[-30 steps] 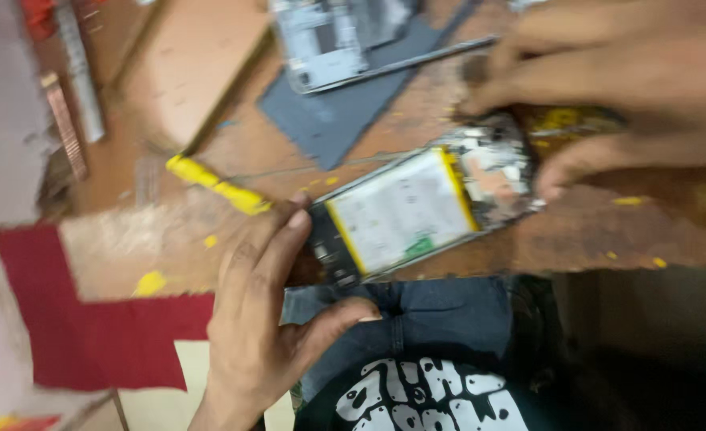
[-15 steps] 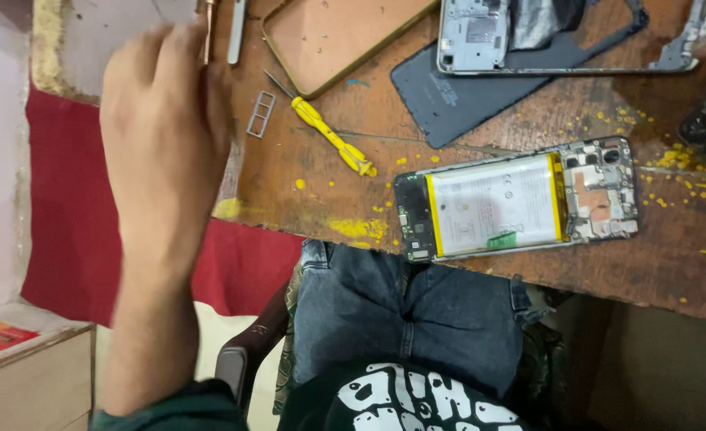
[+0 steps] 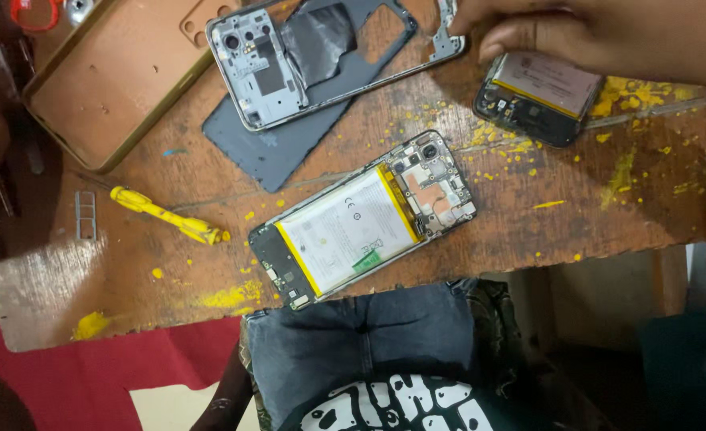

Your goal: The person disassembles a smartphone using a yellow screwdriver and tweezers. They remove the back cover, unscrew internal components, and carefully lift the motherboard and camera module from the chassis. The person handles the battery and internal connectors while working on a cluttered wooden table.

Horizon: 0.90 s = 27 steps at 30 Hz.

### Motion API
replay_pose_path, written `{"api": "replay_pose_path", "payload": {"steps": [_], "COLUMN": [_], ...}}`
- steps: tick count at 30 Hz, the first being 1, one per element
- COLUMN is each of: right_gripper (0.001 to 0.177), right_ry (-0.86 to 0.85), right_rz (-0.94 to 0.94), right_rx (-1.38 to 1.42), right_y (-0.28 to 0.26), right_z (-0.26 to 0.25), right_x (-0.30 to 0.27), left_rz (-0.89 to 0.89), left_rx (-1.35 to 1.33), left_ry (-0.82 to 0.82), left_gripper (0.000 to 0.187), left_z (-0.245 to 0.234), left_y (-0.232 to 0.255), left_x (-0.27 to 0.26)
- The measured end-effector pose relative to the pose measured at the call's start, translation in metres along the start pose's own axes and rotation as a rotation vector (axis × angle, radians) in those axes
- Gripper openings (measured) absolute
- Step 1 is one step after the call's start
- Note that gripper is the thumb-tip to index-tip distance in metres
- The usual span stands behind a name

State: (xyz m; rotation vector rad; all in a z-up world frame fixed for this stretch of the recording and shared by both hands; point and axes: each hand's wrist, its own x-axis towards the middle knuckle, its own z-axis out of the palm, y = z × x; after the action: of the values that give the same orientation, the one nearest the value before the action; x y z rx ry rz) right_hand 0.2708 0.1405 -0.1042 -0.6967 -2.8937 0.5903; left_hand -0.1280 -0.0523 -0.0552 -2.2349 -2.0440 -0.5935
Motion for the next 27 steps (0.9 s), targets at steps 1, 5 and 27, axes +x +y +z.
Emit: {"api": "replay_pose_path", "payload": {"steps": [1, 5, 27], "right_gripper": [0.029, 0.028, 0.099], "right_ry": [-0.026, -0.057, -0.246], "right_rz": [0.037, 0.087, -0.230], "right_rx": [0.000, 0.073, -0.152], "right_y": [-0.003, -0.009, -0.069], "right_z": [0.000, 0.001, -0.026], "right_x": [0.000, -0.001, 0.005], "left_rz": [-0.004, 0.002, -0.144], "left_rx": [-0.072, -0.393, -1.452], "left_ry": [-0.002, -0.060, -0.273], "left_gripper": [0.005, 0.007, 0.017], "left_z": [0.001, 0.001, -0.012], "left_y": [0.008, 0.039, 0.067], "left_x": [-0.001, -0.002, 0.026]}}
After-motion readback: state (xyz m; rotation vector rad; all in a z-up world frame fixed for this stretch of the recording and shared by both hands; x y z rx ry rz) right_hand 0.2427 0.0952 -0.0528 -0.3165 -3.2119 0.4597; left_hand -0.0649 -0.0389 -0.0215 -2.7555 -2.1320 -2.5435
